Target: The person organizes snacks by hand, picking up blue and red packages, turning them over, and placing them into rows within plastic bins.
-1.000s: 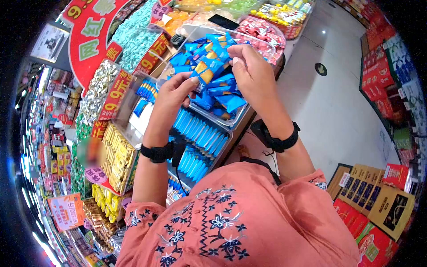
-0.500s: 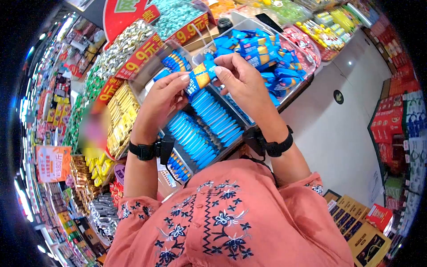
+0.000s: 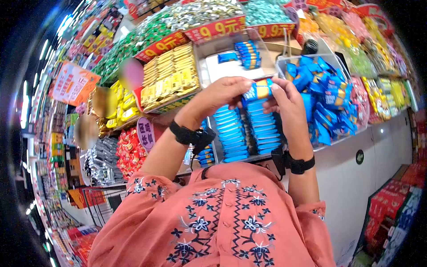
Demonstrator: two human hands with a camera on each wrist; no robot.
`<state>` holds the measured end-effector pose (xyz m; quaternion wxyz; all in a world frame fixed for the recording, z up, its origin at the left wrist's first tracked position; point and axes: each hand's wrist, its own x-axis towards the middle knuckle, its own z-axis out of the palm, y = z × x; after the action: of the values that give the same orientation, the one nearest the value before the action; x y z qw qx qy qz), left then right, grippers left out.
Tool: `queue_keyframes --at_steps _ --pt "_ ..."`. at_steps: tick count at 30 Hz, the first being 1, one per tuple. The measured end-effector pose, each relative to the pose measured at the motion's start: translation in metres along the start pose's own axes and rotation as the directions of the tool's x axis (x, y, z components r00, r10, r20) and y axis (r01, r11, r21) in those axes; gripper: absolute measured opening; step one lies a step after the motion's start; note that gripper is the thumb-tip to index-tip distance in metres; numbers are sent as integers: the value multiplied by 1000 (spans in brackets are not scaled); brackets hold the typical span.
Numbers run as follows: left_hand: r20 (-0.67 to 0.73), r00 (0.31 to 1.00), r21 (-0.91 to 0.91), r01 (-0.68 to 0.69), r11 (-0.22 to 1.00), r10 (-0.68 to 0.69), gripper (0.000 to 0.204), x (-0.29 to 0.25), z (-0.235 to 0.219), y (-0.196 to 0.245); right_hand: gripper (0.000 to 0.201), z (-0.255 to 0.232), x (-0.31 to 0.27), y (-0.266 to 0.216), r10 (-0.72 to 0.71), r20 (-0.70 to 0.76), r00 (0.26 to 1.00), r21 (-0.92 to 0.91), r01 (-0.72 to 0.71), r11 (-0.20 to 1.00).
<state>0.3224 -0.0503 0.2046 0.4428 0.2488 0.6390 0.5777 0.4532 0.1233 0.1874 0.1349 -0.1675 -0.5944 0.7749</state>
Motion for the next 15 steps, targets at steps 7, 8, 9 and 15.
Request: queue_keyframes --at_steps 7,8,9,15 --pt "-43 999 49 -15 999 17 35 -4 -6 -33 29 6 11 20 -2 80 997 -82 9 997" --pt "-52 999 44 5 999 -2 35 -4 -5 -32 28 9 13 19 -2 101 995 -50 7 999" --pt "-67 997 41 34 999 -31 35 -6 -4 -30 26 12 14 20 3 127 992 -12 -2 1000" --pt "-40 998 30 46 999 -45 32 2 -22 -33 25 20 27 26 1 116 993 -1 -1 1000"
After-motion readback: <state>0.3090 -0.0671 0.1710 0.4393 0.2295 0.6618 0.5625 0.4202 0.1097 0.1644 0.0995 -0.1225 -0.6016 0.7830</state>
